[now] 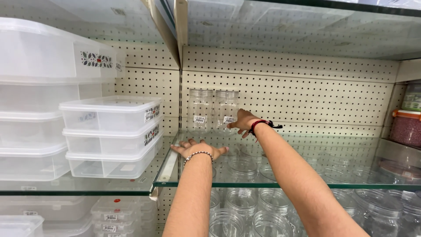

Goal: Picking glass jars from a shelf, placing them in a shopping cart, and cleaning the shelf and jars with a black cloth.

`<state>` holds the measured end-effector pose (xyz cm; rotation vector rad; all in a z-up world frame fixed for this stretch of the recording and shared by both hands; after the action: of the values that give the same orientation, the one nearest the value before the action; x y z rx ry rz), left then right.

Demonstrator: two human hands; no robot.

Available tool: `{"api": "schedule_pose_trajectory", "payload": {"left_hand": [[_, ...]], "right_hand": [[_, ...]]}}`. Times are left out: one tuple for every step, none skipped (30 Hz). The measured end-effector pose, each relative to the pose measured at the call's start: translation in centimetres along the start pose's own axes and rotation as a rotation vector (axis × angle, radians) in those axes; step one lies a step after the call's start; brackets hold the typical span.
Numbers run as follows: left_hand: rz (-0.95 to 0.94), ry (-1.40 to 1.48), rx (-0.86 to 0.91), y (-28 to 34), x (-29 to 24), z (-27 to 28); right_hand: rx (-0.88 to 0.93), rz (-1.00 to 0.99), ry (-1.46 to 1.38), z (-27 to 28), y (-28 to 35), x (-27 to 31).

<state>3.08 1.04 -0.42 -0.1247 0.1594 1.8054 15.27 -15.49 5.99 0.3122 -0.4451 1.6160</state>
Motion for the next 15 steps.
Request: {"api": "schedule_pose_trajectory", "payload": {"left_hand": [[0.003, -0.005, 0.003, 0.1, 0.0, 0.0], [0.006, -0.011, 0.002, 0.2, 0.0, 0.2], [0.009, -0.011, 0.002, 0.3, 0.1, 0.2], [0.008, -0.005, -0.001, 0.3, 0.1, 0.2], [0.008, 0.001, -0.004, 0.4, 0.0, 0.3], [0.004, -0.005, -0.001, 0.1, 0.0, 0.1], [0.009, -0.005, 0.002, -0.2, 0.0, 0.0], [0.011, -0.006, 0.005, -0.5, -0.1, -0.1], [0.004, -0.014, 0.007, -0.1, 0.2, 0.5], [-0.025, -0.003, -0.037, 0.4, 0.3, 0.8], [-0.054, 0.009, -0.081, 0.9, 0.3, 1.1], [-0.070, 0.009, -0.064, -0.1, 0.5, 0.8], [-0.171, 0.050, -0.296, -0.9, 0.3, 1.4], [-0.271, 0.096, -0.527, -1.4, 0.1, 1.8], [-0.288, 0.101, -0.510, -1.0, -0.2, 2.1]], "right_hand": [[-0.011, 0.068, -0.024, -0.2, -1.3, -0.3], [-0.025, 0.138, -0.049, -0.3, -2.6, -0.5], [-0.024, 0.141, -0.050, 0.1, -0.6, 0.5], [-0.010, 0.068, -0.022, 0.4, 1.6, 1.0], [0.005, -0.006, 0.007, 0.8, 3.7, 1.4], [0.005, -0.011, 0.003, 0.5, 1.4, 0.5], [-0.039, -0.021, 0.175, 0.3, -0.8, -0.5], [-0.083, -0.032, 0.345, 0.3, -2.9, -1.7], [-0.084, -0.042, 0.340, 0.1, -5.8, -3.1], [-0.128, -0.003, 0.492, -0.4, -8.4, -4.9], [-0.169, 0.039, 0.646, -1.0, -11.0, -6.9], [-0.159, 0.019, 0.651, -0.2, -7.0, -5.9], [-0.244, 0.010, 0.504, 1.1, -3.0, -4.6], [-0.330, -0.002, 0.358, 2.3, 1.1, -3.3], [-0.324, -0.024, 0.365, 2.2, 2.3, -3.7]]}}
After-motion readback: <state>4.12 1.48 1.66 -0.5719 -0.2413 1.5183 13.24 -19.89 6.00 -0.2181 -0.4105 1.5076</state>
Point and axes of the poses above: each hand's wrist, its own y-axis away from the middle knuckle, its own z-axis out of the back of the hand, x = y × z, the point moved 4 cm from there along -y, towards the middle knuckle, and after that the axes turned 1 degree about -x, right-handed, at the moved point
